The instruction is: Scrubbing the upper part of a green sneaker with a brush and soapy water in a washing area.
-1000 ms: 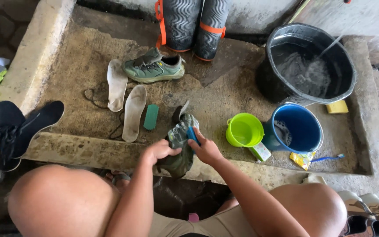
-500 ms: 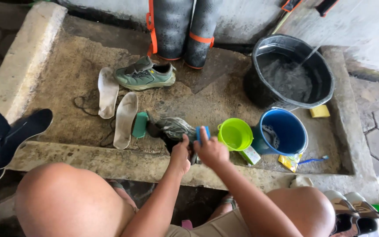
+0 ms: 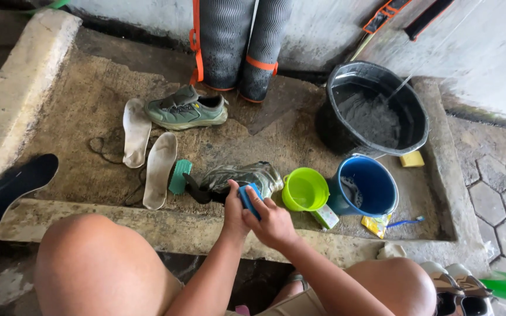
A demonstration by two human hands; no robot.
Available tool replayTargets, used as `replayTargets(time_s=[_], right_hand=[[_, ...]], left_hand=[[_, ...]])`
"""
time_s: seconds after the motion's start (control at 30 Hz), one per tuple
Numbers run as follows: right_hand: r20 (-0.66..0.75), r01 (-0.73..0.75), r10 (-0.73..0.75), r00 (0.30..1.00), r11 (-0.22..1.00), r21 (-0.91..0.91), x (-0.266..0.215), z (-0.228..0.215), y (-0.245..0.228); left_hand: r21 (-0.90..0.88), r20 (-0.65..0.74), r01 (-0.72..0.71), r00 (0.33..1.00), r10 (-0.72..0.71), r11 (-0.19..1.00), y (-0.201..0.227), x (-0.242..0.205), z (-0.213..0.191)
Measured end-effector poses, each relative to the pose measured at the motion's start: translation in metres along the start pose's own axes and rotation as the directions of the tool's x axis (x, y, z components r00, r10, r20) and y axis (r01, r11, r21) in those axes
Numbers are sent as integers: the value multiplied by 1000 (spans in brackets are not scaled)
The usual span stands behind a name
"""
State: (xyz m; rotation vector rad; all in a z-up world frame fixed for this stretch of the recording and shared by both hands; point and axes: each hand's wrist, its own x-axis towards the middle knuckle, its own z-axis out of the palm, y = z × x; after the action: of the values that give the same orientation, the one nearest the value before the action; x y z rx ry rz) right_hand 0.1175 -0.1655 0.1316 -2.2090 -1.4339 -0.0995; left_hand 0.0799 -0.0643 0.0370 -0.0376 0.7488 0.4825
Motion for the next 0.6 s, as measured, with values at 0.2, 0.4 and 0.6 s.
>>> replayTargets(time_s=[0.2, 0.4, 0.6], right_hand=[[-270, -19, -80, 960, 938, -345, 24, -3, 56], [-68, -23, 33, 997, 990, 139, -3, 10, 18], [-9, -553, 587, 809, 766, 328, 33, -12, 26]], left_hand=[[-156, 57, -32, 998, 41, 987, 2, -25, 34], [-1, 78, -37, 996, 37, 999, -2, 34, -15], [-77, 16, -97, 995, 99, 992, 11, -72, 72]])
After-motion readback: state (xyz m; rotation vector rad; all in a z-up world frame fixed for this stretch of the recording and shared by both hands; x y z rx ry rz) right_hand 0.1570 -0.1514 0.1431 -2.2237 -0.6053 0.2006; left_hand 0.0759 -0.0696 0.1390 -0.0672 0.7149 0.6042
